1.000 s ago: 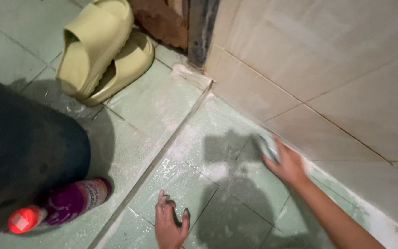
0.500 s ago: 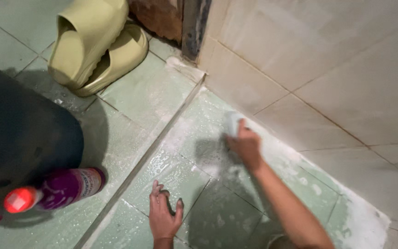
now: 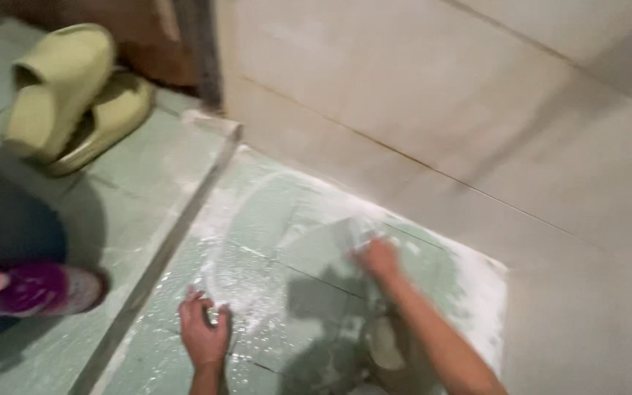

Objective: The person scrubs a tiled bathroom floor with a sponge and soapy water, using a metal pan to scoop and pour water. They move a mop bucket to access different areas and scrub along the baseboards. Finally, they rinse their hands under a wall tap.

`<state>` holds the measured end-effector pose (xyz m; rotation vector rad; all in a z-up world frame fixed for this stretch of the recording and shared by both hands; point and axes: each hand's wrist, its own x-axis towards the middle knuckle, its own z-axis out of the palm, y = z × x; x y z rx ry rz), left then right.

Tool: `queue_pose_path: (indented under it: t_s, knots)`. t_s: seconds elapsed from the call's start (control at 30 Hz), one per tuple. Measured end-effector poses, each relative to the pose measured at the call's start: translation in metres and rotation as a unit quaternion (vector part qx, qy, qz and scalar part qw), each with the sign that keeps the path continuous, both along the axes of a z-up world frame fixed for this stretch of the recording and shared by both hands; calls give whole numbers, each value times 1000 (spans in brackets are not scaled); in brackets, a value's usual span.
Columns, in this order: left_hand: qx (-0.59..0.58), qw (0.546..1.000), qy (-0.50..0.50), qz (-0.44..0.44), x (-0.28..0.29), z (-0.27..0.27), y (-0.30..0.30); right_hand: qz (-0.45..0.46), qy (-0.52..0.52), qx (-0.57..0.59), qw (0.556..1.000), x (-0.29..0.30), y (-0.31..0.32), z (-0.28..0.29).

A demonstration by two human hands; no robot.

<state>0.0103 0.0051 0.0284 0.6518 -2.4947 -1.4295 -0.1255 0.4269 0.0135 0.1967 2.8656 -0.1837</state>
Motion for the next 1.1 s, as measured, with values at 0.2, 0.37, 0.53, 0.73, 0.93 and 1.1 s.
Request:
queue_pose_path:
  t_s: [0.2, 0.37, 0.53, 0.73, 0.93, 1.1]
  knots:
    - [-29, 996, 81, -21, 18, 6, 23, -104, -194, 107, 970, 68, 209, 97]
    - [71, 981, -59, -170, 38, 45, 115, -229, 171, 72, 956, 151, 201, 88]
    - [-88, 852, -322, -402, 51, 96, 204, -369, 145, 80, 914, 155, 206, 69]
    - [-68, 852, -329, -402, 59, 88, 212, -262, 250, 88, 928, 86, 153, 44]
    - [-112, 888, -271, -353, 50, 96, 136, 65, 373, 28, 925, 143, 82, 32]
    - [-236, 865, -338, -287, 42, 68, 66, -104, 149, -75, 981, 214, 143, 49]
